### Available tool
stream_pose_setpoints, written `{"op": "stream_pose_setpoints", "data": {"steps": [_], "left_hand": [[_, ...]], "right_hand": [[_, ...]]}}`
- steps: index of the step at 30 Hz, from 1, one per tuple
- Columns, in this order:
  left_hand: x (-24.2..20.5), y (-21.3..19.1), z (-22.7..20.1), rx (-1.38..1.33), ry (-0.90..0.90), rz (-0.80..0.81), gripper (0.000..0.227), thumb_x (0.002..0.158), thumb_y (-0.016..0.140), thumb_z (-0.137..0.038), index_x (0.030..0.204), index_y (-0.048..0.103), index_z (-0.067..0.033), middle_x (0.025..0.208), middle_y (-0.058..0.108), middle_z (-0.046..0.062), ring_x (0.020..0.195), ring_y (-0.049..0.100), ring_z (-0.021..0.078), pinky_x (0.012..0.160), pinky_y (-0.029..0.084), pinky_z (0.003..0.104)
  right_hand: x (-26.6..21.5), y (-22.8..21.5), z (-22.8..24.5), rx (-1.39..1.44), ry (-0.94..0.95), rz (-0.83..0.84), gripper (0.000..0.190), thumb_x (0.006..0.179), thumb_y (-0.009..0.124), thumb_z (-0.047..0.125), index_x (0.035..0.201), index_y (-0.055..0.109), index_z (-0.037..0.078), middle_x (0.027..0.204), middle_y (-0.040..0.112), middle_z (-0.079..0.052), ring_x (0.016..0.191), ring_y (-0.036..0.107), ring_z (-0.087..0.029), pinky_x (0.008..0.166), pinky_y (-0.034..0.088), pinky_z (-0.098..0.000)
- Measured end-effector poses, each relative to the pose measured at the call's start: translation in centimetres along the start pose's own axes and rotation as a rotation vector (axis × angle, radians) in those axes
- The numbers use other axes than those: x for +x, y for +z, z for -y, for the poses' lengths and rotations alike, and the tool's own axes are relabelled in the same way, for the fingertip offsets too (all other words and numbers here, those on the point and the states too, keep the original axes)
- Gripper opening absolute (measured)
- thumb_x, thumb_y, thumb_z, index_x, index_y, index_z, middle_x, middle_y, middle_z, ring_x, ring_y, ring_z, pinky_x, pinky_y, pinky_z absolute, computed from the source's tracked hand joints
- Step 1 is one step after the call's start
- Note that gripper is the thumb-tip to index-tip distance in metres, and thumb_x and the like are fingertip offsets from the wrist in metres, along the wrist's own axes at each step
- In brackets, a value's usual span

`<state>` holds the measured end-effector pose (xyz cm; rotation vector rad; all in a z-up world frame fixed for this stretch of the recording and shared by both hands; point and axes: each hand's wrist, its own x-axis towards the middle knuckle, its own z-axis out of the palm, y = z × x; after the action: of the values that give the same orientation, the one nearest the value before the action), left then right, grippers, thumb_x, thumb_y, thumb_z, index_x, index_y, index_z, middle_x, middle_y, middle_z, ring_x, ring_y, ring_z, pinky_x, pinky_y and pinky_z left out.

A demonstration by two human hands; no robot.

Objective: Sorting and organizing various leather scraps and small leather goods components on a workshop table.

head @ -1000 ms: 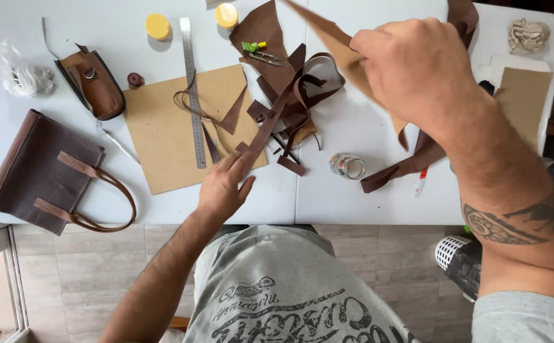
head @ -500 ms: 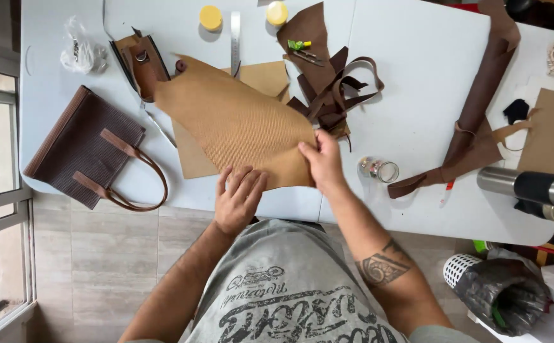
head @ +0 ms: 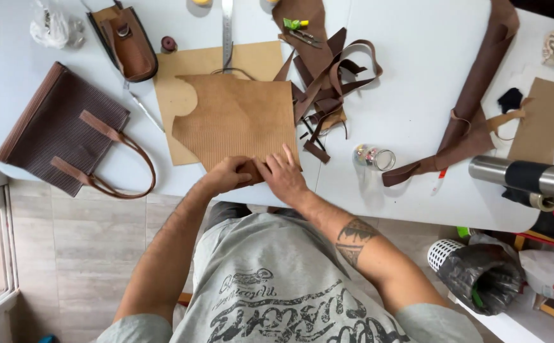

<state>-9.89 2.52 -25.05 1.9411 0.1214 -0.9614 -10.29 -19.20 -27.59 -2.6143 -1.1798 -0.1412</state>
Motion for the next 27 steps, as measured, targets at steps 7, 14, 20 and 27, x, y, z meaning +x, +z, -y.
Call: {"op": "stream_pose_setpoints", "data": {"steps": [7,14,20,27], "left_hand": [[-4.3,2.0,-4.1,1.032,0.304,-0.346,0.111,0.059,0.096,-0.044,0.152,0.046,-0.0094,0.148,0.047,0.014,0.137,0.044,0.0304,0.117,0.030,0.051],[0.3,-0.5,-3.9,0.561,-0.035,-0.079,0.104,0.073,0.081,-0.024,0.161,0.028,-0.0075,0.102,0.076,0.018,0.098,0.074,0.0382,0.085,0.058,0.053],[-2.9,-2.4,-6.7,0.975,0.341,-0.320,0.112,0.061,0.092,-0.018,0.159,0.038,-0.0097,0.096,0.069,0.012,0.094,0.067,0.0330,0.094,0.046,0.050],[-2.7,-3.8,-8.5,0.936,0.227,-0.205,0.034,0.072,0.075,-0.011,0.106,0.077,-0.0079,0.067,0.072,0.008,0.066,0.074,0.0303,0.062,0.058,0.046]], "right_hand": [[7.5,-7.2,-0.9,0.368,0.298,0.552,0.017,0.082,0.071,0.015,0.096,0.068,0.006,0.086,0.072,-0.013,0.088,0.073,-0.040,0.078,0.058,-0.0542],[7.5,-5.5,-0.5,0.109,0.185,0.706,0.091,0.073,0.089,0.028,0.150,0.043,0.008,0.113,0.065,-0.015,0.103,0.066,-0.034,0.094,0.042,-0.0478],[10.3,-11.0,-2.0,0.656,0.517,0.779,0.056,0.072,0.086,0.024,0.119,0.064,0.003,0.095,0.072,-0.016,0.094,0.071,-0.039,0.084,0.049,-0.0467],[9.5,-13.2,0.2,0.129,0.272,0.688,0.061,0.085,0.079,0.029,0.138,0.057,0.009,0.094,0.075,-0.015,0.091,0.076,-0.033,0.088,0.056,-0.0448]]}}
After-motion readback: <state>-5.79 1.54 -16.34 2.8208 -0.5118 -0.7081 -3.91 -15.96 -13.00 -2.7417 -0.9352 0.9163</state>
